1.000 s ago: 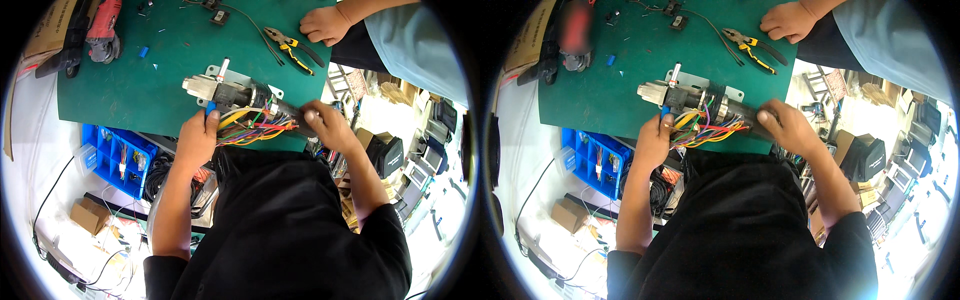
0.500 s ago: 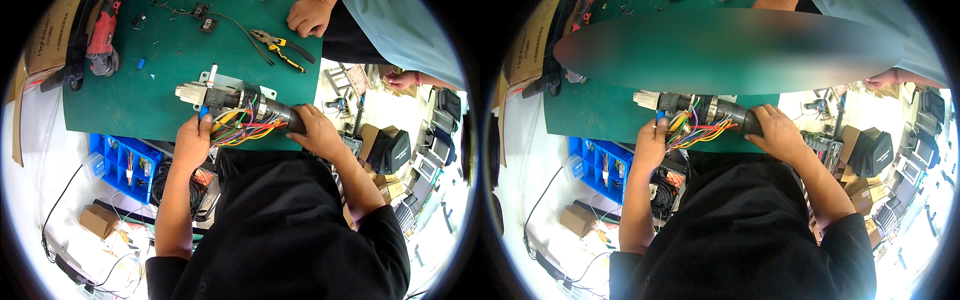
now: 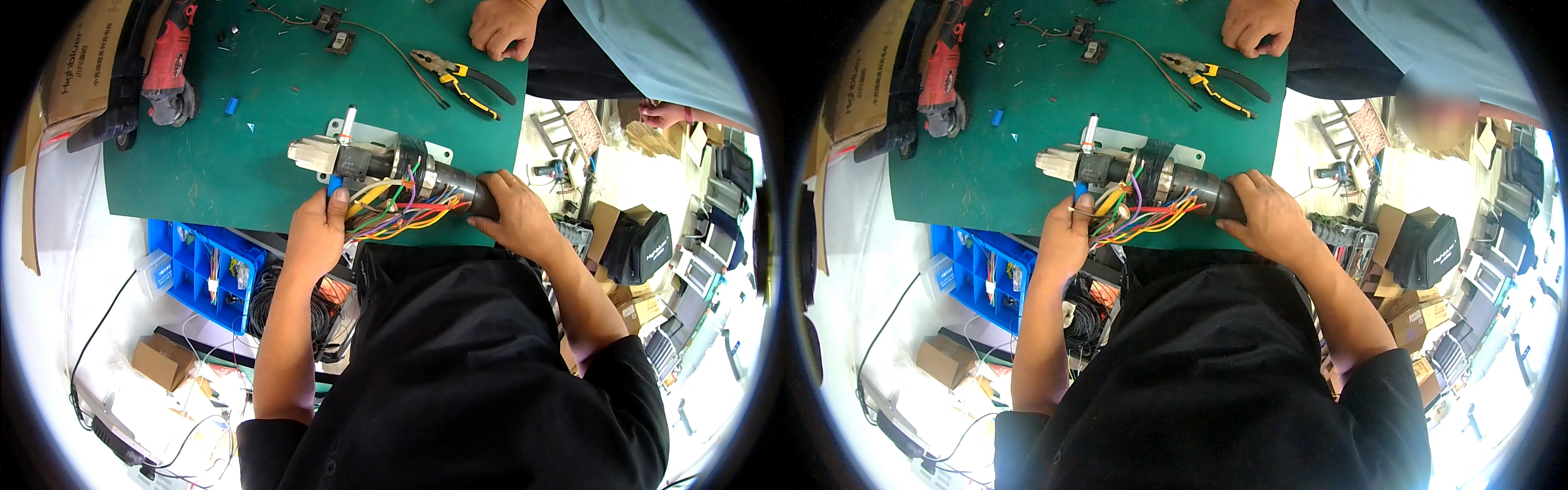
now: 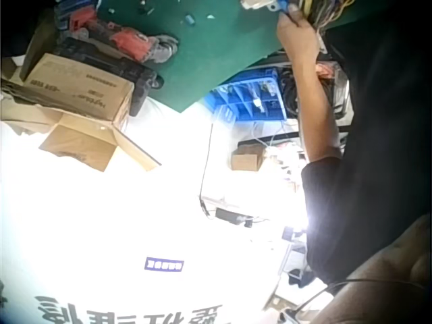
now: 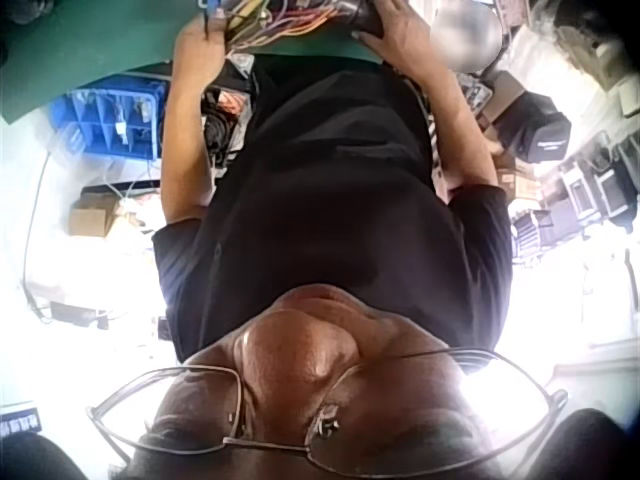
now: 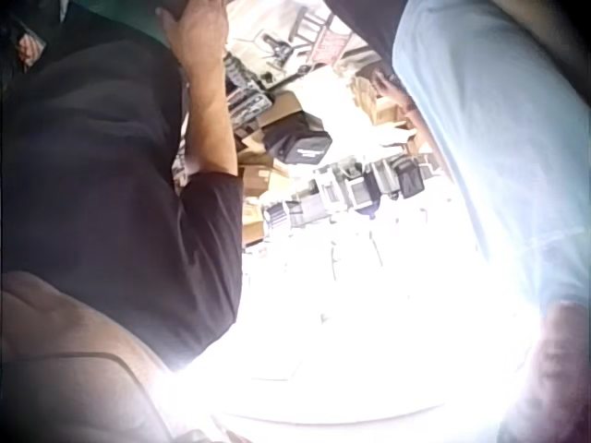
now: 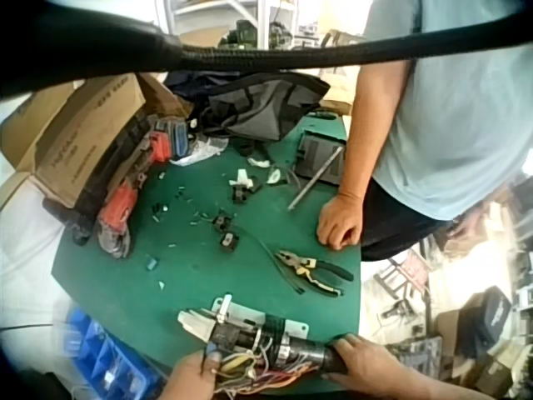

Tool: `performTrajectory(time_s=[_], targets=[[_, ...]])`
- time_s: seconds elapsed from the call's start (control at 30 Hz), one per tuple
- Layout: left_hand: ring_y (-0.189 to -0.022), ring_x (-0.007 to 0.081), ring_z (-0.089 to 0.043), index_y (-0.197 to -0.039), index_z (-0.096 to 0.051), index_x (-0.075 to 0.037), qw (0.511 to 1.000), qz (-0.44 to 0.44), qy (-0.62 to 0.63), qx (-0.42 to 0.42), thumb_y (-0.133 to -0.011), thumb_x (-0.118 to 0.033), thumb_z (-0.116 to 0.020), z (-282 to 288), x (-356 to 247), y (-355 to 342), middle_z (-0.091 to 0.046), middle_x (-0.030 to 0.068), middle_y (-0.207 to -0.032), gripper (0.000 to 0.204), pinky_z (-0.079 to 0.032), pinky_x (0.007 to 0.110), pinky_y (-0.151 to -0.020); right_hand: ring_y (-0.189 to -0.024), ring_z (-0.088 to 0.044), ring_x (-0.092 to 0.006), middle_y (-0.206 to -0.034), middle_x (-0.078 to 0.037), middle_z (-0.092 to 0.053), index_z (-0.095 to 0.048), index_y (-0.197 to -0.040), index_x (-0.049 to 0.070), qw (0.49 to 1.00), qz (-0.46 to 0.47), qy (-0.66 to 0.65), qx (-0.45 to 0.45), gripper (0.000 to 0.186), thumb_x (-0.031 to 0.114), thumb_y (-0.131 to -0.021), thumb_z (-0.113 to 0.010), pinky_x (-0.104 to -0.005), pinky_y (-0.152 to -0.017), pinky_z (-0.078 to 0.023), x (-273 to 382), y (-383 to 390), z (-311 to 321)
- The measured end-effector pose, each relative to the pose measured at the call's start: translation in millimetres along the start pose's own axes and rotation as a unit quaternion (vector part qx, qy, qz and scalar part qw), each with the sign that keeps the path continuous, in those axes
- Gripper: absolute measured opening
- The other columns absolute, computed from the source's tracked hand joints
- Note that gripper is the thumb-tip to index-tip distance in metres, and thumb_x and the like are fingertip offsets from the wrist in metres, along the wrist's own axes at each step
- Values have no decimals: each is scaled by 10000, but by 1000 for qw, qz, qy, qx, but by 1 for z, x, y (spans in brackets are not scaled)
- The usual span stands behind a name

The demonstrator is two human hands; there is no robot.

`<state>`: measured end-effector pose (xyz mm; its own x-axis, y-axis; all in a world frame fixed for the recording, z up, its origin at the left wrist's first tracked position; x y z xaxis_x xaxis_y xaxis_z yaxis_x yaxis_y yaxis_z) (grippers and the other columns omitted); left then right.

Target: The person manipulates a large cable assembly on a workbench, handling a bundle of exposed wires and using wire cutters to strip or trim individual wire ends.

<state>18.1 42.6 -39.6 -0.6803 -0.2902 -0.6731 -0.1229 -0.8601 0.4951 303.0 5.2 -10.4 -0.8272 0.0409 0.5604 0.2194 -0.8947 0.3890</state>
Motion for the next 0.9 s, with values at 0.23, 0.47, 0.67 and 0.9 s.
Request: performTrajectory(time_s=[0.23, 0.47, 0.67, 0.9], targets=[[-832, 491, -588, -913, -586, 38, 1000, -1, -11, 1, -1023, -416, -460, 2, -6, 2, -628, 277, -829, 483, -463, 486, -731, -1025, -585, -386, -1073, -181, -577, -534, -1190, 6, 1000, 10, 12, -17, 531, 217, -766, -773, -453, -866, -479, -3, 2, -4], [-829, 492, -590, -919, -594, 33, 1000, -1, -10, -2, -1021, -390, -470, 0, -3, 1, -630, 277, -827, 452, -465, 487, -729, -1035, -584, -386, -1087, -181, -581, -534, -1192, 9, 1000, 2, 11, -16, 529, 222, -770, -771, -453, -865, -479, -1, 2, -2], [-811, 495, -597, -890, -587, 31, 1000, 5, 0, 5, -1016, -354, -496, -7, -3, 2, -635, 276, -811, 415, -465, 498, -707, -1036, -585, -385, -1082, -179, -585, -535, -1190, 12, 1000, -1, 12, -18, 526, 221, -769, -772, -452, -864, -477, 1, 2, -1], [-790, 503, -594, -899, -576, 23, 999, -19, -22, -16, -1017, -339, -495, -11, -7, 5, -632, 273, -778, 390, -452, 531, -684, -1050, -588, -373, -1073, -171, -594, -540, -1166, 36, 1000, 6, 14, -20, 500, 234, -768, -768, -451, -889, -484, 3, 2, 0]])
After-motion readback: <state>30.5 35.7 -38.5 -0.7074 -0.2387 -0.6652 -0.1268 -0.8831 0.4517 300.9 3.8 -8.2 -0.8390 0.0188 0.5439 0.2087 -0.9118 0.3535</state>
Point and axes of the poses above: each hand's wrist, its own y-axis away from the middle knuckle, its own z-axis out of the back of the hand, x = y × z, the point moved 6 cm from there along -y, towards the middle knuckle
